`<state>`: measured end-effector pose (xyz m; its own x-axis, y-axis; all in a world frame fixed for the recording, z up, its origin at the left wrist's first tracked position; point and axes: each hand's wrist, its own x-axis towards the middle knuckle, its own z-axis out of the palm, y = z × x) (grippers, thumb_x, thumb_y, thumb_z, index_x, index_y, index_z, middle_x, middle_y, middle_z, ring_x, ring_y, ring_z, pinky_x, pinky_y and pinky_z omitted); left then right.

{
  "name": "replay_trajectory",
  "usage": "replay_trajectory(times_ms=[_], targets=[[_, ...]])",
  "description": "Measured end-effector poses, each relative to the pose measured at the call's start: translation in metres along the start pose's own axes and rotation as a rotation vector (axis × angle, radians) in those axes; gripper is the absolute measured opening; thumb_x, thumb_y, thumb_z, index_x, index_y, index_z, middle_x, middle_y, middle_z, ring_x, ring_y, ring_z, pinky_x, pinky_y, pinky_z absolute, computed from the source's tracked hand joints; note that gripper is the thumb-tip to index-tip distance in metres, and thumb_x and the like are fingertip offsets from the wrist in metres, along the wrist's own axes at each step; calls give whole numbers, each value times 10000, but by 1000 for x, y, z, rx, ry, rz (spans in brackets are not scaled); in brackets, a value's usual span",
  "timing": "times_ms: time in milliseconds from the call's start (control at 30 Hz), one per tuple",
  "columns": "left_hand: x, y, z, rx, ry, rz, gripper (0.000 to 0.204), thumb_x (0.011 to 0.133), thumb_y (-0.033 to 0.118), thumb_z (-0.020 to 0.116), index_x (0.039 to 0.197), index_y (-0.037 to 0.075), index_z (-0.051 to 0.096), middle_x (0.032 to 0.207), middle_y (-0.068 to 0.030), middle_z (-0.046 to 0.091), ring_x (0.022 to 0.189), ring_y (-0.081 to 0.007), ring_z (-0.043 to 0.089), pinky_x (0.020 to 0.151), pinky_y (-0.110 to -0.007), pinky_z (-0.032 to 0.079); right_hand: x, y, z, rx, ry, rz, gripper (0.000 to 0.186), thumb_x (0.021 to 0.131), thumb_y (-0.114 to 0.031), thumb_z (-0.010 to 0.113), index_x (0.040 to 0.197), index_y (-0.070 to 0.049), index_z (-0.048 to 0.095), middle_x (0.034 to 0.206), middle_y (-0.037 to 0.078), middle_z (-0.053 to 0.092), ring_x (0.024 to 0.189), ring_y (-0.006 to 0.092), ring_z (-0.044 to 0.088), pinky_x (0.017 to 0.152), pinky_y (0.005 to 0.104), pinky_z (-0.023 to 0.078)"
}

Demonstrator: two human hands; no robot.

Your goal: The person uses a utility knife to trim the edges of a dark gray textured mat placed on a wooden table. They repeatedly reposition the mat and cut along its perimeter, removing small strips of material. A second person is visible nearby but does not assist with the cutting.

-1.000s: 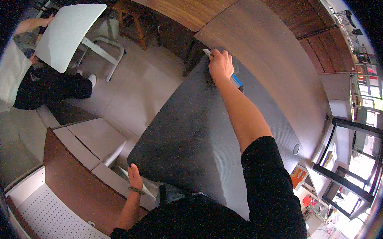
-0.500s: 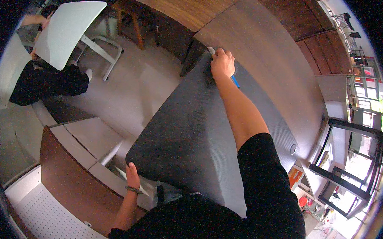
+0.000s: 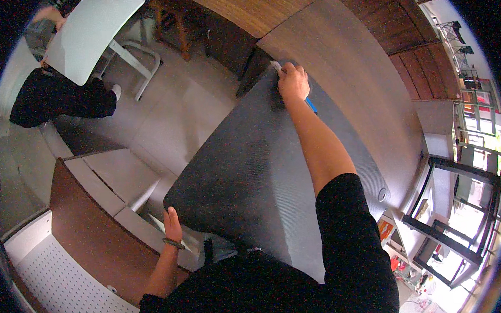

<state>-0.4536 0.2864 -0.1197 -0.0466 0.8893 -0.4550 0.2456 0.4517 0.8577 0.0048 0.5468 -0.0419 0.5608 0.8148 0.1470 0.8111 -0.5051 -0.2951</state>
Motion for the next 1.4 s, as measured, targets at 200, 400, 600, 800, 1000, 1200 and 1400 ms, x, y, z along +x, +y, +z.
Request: replay_trajectory(times_ms=[200,400,600,800,1000,1200,1400], targets=[[0,24,-3,73,-6,-46,524,1029,394,315,1271,-38,486,1254,-185,549,1158,-309,523,1007,-385,378,-1,-7,-1,72,6,-53,181,845,-298,630,957,-158,658,1019,99,619,1031,304,580,827,446,490],[-5,4,-16,66,-27,-34,571,1022,432,320,1278,-53,479,1246,-195,552,1148,-316,524,1005,-388,380,-6,-25,3,54,18,200,177,870,-278,614,977,-142,650,1065,132,598,1059,328,562,824,467,500],[-6,21,-2,95,-26,-61,537,1025,403,317,1261,-47,492,1246,-201,556,1157,-337,524,1004,-401,383,4,-12,-1,-1,0,116,182,869,-275,610,984,-140,648,1082,129,596,1070,333,556,855,460,491],[3,89,45,111,-15,-76,536,1021,410,327,1256,-44,487,1235,-204,558,1148,-339,526,998,-400,388,62,21,-22,35,-25,59,176,852,-287,623,941,-137,646,1028,124,606,1042,329,564,848,456,485],[10,129,75,176,-17,-148,546,1017,417,329,1244,-51,492,1242,-205,555,1142,-331,531,998,-398,385,93,28,-29,65,-46,-63,163,847,-274,642,921,-129,635,994,110,607,1018,320,567,806,454,487],[23,121,75,98,-31,-42,554,1015,422,330,1248,-53,494,1241,-209,556,1150,-336,531,997,-400,386,69,22,-18,103,-88,-136,159,847,-286,650,931,-152,642,975,101,585,994,324,566,770,459,498],[30,141,58,419,151,54,531,933,361,539,1258,-55,474,1218,-225,560,1140,-372,525,1000,-438,379,81,33,-18,186,-22,66,239,827,-292,656,948,-87,643,1022,124,622,999,309,582,832,435,479]])
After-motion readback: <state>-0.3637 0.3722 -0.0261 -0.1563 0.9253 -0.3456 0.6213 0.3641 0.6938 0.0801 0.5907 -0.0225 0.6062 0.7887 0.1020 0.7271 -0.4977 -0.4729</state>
